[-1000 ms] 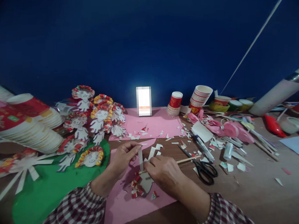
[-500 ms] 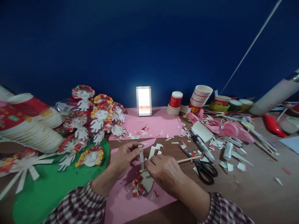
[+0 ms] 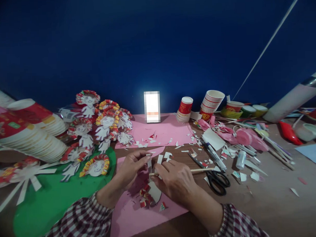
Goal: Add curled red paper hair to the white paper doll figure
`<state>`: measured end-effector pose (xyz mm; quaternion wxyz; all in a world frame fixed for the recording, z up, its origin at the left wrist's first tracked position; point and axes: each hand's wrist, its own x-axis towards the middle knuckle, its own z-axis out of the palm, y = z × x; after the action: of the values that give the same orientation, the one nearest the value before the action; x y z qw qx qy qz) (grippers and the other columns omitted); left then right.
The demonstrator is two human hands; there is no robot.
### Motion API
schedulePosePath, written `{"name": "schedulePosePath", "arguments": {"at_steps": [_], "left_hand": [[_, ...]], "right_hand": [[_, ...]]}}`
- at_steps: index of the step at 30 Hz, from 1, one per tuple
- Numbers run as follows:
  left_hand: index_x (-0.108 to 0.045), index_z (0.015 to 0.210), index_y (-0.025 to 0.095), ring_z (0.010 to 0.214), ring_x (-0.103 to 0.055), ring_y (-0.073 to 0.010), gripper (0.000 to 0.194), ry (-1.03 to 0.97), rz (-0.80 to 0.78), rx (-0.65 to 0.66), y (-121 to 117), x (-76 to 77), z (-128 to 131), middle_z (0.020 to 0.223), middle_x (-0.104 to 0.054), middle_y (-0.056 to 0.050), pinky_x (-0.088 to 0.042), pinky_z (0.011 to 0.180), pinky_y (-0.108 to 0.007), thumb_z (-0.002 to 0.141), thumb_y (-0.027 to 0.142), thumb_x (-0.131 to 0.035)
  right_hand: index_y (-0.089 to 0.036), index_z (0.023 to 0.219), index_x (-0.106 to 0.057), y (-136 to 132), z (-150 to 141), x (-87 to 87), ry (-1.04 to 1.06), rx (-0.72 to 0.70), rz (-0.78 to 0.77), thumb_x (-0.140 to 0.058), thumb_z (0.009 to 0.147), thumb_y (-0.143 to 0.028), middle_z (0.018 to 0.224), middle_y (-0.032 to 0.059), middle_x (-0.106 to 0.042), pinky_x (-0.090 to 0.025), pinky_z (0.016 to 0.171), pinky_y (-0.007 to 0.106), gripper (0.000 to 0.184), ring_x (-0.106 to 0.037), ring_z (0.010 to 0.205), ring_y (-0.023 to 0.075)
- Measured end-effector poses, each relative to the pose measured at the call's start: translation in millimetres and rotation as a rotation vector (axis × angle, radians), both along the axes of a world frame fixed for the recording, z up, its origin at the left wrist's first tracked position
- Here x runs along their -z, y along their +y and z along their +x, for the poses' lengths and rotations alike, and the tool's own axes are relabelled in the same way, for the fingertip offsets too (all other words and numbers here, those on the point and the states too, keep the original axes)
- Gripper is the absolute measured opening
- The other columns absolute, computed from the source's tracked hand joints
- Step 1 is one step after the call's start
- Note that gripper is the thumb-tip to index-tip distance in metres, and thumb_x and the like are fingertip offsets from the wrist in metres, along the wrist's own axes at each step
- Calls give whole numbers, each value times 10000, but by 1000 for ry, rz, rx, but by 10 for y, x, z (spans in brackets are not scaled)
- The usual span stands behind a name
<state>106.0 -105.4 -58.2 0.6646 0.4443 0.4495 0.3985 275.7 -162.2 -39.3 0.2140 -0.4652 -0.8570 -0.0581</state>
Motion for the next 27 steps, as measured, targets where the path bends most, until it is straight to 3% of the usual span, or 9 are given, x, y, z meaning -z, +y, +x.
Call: {"name": "schedulePosePath", "arguments": {"at_steps": [5, 11, 18, 27], "left_hand": [[-670, 869, 150, 579, -539, -79, 211, -4, -7, 67, -18, -23, 0, 706, -619, -11, -422, 531, -180, 727, 305, -658], [-698, 847, 146, 662, -575, -116, 176, -1, 85, 123, -25, -26, 6, 768, -670, -44, -446, 614, -212, 725, 267, -662], [-711, 864, 149, 737, -595, -145, 175, 4, 138, 171, -24, -10, -8, 824, -690, -56, -459, 697, -248, 723, 240, -660], [-699, 901, 140, 634, -563, -115, 212, -49, 88, 210, -32, -18, -4, 755, -663, -40, -444, 593, -226, 715, 236, -666]], "right_hand": [[-150, 1019, -549, -7, 18, -6, 109, 23, 37, -395, 882, -191, 765, 48, -600, -374, 683, 267, 211, -532, 723, 160], [-164, 915, -561, 35, 47, 36, 143, 107, 83, -425, 908, -221, 762, 41, -604, -391, 694, 263, 148, -550, 737, 157], [-189, 1009, -600, 63, 82, 14, 120, 92, 91, -441, 916, -228, 924, 66, -624, -434, 748, 280, 189, -551, 861, 175], [-179, 1036, -604, 69, 90, 7, 124, 96, 96, -472, 900, -225, 924, 64, -632, -448, 737, 306, 195, -548, 851, 192]]}}
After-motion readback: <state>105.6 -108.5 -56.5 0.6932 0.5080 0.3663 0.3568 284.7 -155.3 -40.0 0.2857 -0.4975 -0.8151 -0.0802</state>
